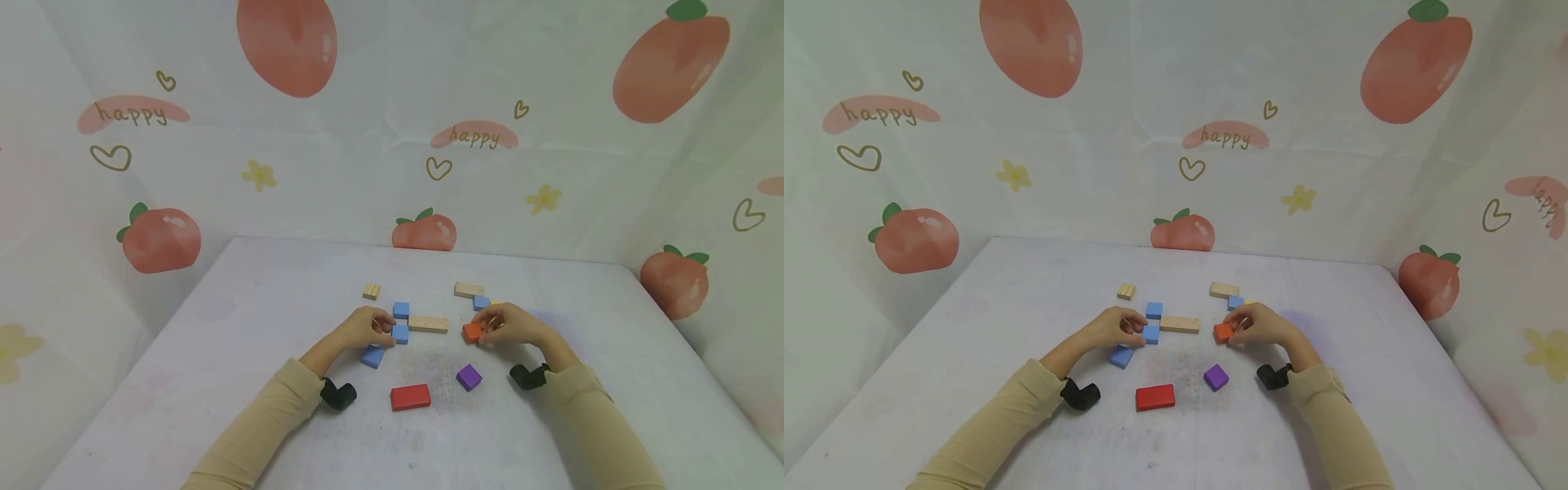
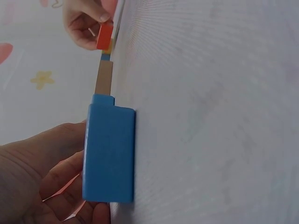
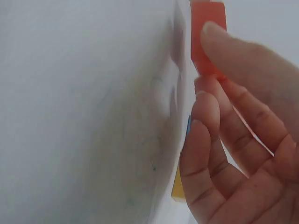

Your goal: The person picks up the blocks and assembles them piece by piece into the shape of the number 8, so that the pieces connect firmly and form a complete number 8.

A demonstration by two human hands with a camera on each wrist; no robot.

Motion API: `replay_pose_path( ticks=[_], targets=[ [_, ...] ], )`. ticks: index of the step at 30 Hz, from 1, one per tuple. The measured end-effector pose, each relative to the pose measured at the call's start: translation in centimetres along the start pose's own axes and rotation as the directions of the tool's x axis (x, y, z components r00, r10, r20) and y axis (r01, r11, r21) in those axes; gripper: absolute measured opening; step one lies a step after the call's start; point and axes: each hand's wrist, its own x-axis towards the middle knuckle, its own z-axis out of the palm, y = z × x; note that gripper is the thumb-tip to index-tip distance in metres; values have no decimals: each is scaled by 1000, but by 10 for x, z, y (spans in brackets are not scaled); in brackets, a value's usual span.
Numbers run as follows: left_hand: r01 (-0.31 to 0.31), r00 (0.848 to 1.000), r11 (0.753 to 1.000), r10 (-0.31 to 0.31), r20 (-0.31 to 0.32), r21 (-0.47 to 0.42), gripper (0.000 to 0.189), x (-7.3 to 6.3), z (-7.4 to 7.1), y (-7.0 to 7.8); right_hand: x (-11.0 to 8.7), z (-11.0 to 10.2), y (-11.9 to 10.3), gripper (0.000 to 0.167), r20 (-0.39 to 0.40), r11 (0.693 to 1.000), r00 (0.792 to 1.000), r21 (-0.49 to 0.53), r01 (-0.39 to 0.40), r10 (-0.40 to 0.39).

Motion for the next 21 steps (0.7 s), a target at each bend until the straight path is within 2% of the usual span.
replay_pose_path(
  ticks=[12,21],
  targets=[
    [26,1000,1000,-26,-8,-1,34,0,1,1,14,5,-1,40,-111,996,990,15,-91,92],
    [28,1000,1000,-28,-14,5,34,0,2,1,25,11,-4,37,-174,994,978,18,-111,113]
  ],
)
